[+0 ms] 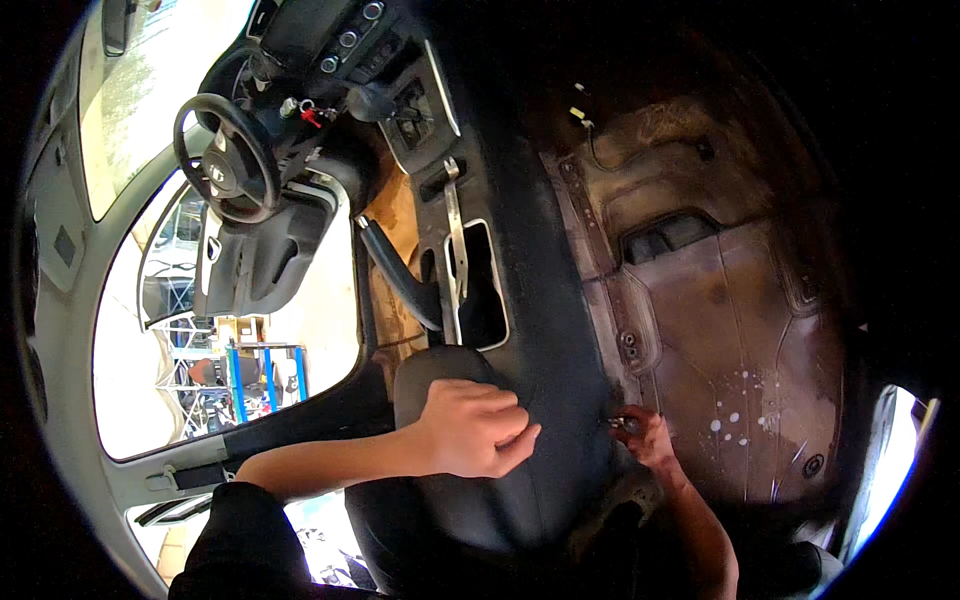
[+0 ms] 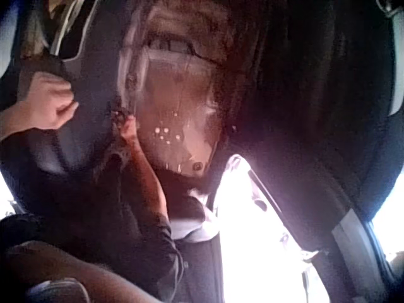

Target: The person removes the center console armrest from a car's interior using a socket wrench. They unscrew multiple bolts from the base of the armrest, detach it from the floor, and lift it out of the vehicle.

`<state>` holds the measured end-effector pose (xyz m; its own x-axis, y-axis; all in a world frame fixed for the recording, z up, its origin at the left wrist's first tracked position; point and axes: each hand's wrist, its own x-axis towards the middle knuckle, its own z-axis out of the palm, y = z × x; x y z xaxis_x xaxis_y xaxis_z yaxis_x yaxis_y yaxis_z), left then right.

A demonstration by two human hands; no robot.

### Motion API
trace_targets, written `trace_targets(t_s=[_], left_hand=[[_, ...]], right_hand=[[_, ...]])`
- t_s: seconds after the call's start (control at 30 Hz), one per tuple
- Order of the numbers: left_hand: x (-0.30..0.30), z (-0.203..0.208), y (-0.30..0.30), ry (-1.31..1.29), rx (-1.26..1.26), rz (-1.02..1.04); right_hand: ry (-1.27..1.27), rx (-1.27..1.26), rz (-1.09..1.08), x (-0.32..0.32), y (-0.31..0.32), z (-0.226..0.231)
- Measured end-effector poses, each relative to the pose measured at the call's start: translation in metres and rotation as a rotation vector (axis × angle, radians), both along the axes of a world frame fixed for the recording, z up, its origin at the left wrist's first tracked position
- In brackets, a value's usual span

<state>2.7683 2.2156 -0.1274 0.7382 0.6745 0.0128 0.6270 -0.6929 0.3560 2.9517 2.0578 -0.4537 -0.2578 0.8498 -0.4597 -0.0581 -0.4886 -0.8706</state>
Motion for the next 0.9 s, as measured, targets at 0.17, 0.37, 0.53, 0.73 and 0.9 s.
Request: trace_targets(t_s=[0.17,0.37,0.53,0.73,0.9], left_hand=[[0.003,0.001,0.004,0.017,0.0,-0.028],[0.0,-0.005,0.005,0.082,-0.063,-0.046],[0.001,0.0,0.003,0.172,-0.042,-0.091],[0.006,-0.008,0.002,0.128,-0.076,-0.048],[0.013,-0.007,0.003,0.119,-0.097,-0.057]], right_hand=[[0.101,0.087,0.072,0.01,-0.002,-0.01],[0.144,-0.287,0.156,0.018,0.013,0.014],[0.098,-0.014,-0.037,-0.005,-0.005,0.015],[0.356,-0.514,-0.072,-0.008,-0.019,0.001],[0.327,-0.269,-0.132,-0.018,-0.011,0.025]])
